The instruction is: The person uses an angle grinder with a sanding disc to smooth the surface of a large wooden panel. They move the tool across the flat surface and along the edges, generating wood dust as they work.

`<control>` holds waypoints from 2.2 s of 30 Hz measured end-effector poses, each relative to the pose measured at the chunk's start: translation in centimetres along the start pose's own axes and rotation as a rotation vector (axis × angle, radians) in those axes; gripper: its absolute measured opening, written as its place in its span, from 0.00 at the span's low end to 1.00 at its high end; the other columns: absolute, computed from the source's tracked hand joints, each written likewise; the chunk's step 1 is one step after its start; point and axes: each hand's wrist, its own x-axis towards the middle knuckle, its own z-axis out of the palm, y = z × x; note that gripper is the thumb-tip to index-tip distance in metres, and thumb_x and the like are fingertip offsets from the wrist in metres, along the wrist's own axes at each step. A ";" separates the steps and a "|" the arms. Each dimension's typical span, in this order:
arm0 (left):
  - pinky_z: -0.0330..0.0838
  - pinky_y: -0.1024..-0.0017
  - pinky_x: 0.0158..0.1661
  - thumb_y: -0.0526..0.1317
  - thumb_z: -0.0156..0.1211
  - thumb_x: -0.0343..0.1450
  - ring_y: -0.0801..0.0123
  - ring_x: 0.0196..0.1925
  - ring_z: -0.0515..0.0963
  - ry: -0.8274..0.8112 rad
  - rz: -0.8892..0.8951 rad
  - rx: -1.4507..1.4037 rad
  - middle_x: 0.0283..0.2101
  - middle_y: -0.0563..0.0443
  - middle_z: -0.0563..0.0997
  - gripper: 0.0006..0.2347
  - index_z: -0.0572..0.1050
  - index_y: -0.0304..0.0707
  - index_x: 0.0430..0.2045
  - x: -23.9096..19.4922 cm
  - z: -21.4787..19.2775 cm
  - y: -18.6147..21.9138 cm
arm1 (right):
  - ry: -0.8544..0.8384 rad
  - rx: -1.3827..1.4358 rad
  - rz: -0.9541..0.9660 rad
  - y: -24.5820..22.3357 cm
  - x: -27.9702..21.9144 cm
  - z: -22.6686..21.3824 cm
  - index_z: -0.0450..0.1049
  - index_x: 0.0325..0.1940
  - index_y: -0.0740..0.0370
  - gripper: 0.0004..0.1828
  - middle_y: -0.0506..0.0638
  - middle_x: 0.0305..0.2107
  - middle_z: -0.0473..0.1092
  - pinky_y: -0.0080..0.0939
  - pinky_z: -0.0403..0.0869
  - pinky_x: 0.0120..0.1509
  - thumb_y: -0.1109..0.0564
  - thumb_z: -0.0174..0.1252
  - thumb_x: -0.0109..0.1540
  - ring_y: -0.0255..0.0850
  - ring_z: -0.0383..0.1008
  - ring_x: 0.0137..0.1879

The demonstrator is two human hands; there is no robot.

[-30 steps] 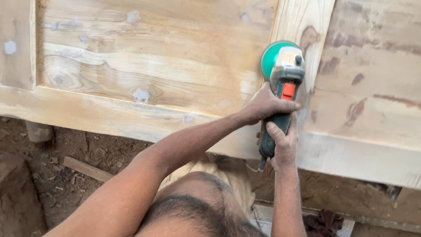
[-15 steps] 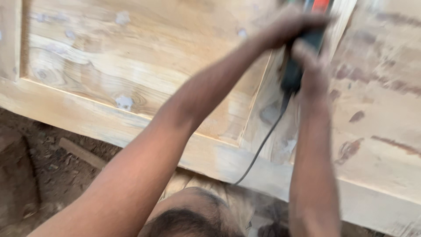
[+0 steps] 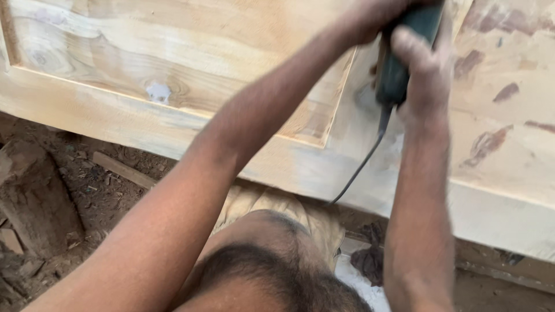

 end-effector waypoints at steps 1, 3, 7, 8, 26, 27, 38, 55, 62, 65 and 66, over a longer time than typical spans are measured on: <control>0.83 0.71 0.34 0.52 0.77 0.59 0.71 0.31 0.83 -0.003 -0.007 0.001 0.31 0.48 0.83 0.23 0.80 0.28 0.34 -1.5 0.4 -0.1 | 0.030 0.032 0.024 0.2 -1.9 0.9 0.56 0.76 0.66 0.43 0.54 0.43 0.70 0.41 0.83 0.38 0.48 0.67 0.64 0.42 0.78 0.39; 0.83 0.71 0.34 0.52 0.77 0.59 0.71 0.31 0.83 -0.006 -0.025 0.010 0.31 0.47 0.84 0.23 0.81 0.29 0.34 -4.9 1.2 -0.3 | 0.067 0.053 0.054 0.3 -5.6 2.6 0.54 0.77 0.65 0.46 0.53 0.46 0.69 0.41 0.83 0.41 0.47 0.68 0.63 0.41 0.78 0.42; 0.84 0.70 0.35 0.52 0.78 0.57 0.70 0.30 0.84 0.020 0.029 -0.082 0.31 0.47 0.84 0.24 0.79 0.29 0.34 -13.9 2.1 -0.6 | 0.177 -0.007 0.165 0.7 -12.9 6.6 0.57 0.73 0.66 0.48 0.53 0.43 0.70 0.38 0.82 0.38 0.43 0.70 0.57 0.39 0.77 0.38; 0.85 0.71 0.34 0.52 0.77 0.56 0.69 0.29 0.85 -0.011 -0.062 -0.063 0.30 0.46 0.85 0.24 0.80 0.29 0.33 -16.1 1.9 -0.6 | 0.222 -0.032 0.213 1.0 -14.6 7.5 0.58 0.71 0.67 0.48 0.54 0.41 0.70 0.37 0.81 0.35 0.42 0.70 0.56 0.40 0.76 0.34; 0.80 0.66 0.47 0.54 0.78 0.56 0.59 0.43 0.83 -0.308 -0.341 0.193 0.42 0.37 0.79 0.38 0.63 0.26 0.49 -42.4 4.2 -3.5 | 0.601 -0.001 0.277 8.3 -40.3 17.7 0.49 0.76 0.60 0.53 0.55 0.52 0.64 0.48 0.80 0.58 0.49 0.63 0.50 0.45 0.72 0.57; 0.78 0.65 0.48 0.54 0.80 0.56 0.58 0.45 0.82 -0.280 -0.342 0.253 0.43 0.36 0.78 0.40 0.61 0.24 0.51 -42.5 4.5 -3.6 | 0.603 0.037 0.256 8.4 -40.4 17.6 0.49 0.76 0.61 0.52 0.55 0.52 0.64 0.47 0.79 0.57 0.51 0.63 0.51 0.45 0.71 0.56; 0.82 0.70 0.32 0.44 0.76 0.57 0.67 0.29 0.81 -0.207 -0.253 -0.077 0.30 0.47 0.79 0.21 0.73 0.30 0.33 -32.5 2.2 -1.0 | 0.396 -0.026 0.273 4.4 -29.9 14.8 0.54 0.73 0.64 0.47 0.56 0.40 0.68 0.43 0.79 0.35 0.50 0.61 0.53 0.42 0.74 0.34; 0.84 0.66 0.43 0.51 0.77 0.56 0.60 0.42 0.82 -0.295 -0.475 0.087 0.43 0.37 0.74 0.39 0.58 0.27 0.52 -42.6 3.4 -1.3 | 0.517 -0.071 0.322 7.2 -39.9 17.6 0.56 0.68 0.65 0.45 0.56 0.41 0.70 0.41 0.83 0.36 0.47 0.62 0.51 0.41 0.79 0.36; 0.82 0.66 0.42 0.51 0.77 0.57 0.61 0.39 0.83 -0.436 -0.385 0.193 0.40 0.36 0.81 0.32 0.67 0.25 0.44 -41.9 4.4 -1.5 | 0.657 0.121 0.235 7.9 -40.8 18.4 0.53 0.70 0.63 0.44 0.58 0.40 0.69 0.42 0.80 0.36 0.52 0.63 0.53 0.44 0.77 0.34; 0.83 0.68 0.38 0.51 0.75 0.58 0.63 0.33 0.84 -0.456 -0.384 0.181 0.34 0.41 0.81 0.28 0.71 0.27 0.40 -38.8 4.8 -1.5 | 0.607 0.040 0.232 7.0 -38.3 16.7 0.53 0.71 0.63 0.44 0.56 0.40 0.68 0.42 0.82 0.34 0.51 0.61 0.54 0.41 0.77 0.34; 0.83 0.68 0.37 0.51 0.75 0.58 0.64 0.32 0.84 -0.452 -0.389 0.188 0.32 0.44 0.81 0.28 0.71 0.28 0.40 -37.7 4.9 -1.5 | 0.592 0.023 0.247 6.6 -37.3 16.1 0.54 0.70 0.64 0.43 0.57 0.40 0.68 0.42 0.81 0.34 0.50 0.62 0.54 0.42 0.77 0.34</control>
